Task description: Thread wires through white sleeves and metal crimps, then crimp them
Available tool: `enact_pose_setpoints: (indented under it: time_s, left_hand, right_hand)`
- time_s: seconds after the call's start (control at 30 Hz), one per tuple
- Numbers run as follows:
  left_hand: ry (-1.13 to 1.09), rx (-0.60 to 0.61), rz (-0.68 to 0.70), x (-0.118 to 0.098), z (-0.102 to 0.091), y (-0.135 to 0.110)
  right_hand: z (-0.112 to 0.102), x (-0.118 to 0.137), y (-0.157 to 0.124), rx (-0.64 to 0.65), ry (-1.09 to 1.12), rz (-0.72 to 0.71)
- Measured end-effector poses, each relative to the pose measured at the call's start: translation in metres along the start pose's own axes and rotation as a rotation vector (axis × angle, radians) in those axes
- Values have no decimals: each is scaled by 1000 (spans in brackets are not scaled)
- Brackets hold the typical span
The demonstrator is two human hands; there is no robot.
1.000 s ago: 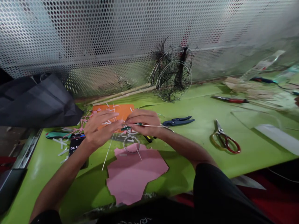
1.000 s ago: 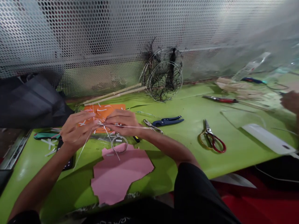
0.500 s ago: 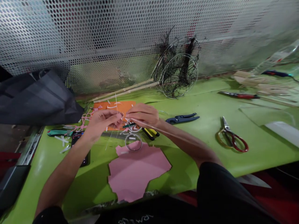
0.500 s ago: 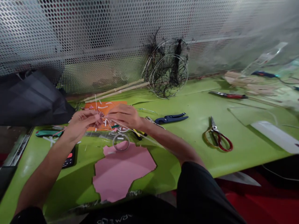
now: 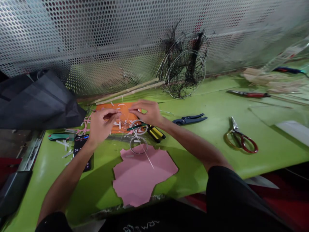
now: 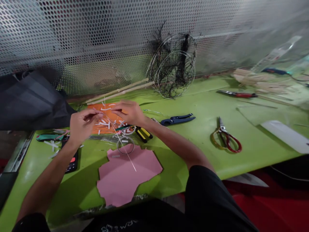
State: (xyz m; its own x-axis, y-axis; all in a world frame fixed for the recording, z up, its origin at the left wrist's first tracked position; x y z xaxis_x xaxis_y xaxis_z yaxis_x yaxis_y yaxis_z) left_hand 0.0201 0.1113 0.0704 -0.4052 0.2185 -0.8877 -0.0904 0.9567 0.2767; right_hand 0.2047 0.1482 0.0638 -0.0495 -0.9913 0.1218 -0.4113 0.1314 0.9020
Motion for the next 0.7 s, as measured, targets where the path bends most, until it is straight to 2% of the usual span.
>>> enact_pose_setpoints:
  time_s: [0.1, 0.2, 0.33, 0.7]
  left_hand:
    - [109, -81, 140, -15, -7, -5]
    - [177, -146, 268, -30, -11, -12]
    - [242, -181, 369, -39, -13, -16]
    - [384, -225, 519, -42, -15, -20]
  right_hand:
    - [11, -16, 7, 69, 307, 348]
    - [20, -15, 18, 82, 578, 539]
    - [27, -11, 33, 73, 757, 619]
    - [36, -13, 40, 149, 850, 779]
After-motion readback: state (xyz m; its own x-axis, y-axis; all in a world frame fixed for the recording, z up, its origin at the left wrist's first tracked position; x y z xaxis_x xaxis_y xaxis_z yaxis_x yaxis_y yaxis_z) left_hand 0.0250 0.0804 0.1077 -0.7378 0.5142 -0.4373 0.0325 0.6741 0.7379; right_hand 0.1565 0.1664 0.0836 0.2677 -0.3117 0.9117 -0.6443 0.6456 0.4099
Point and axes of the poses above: each hand's wrist, its own y-axis towards the middle knuckle, its own z-axis out of the palm, x = y × z, the point moved 8 cm from there along y, towards the middle knuckle, and after that the axes turned 15 degrees about -z, right-handed, at the moved point
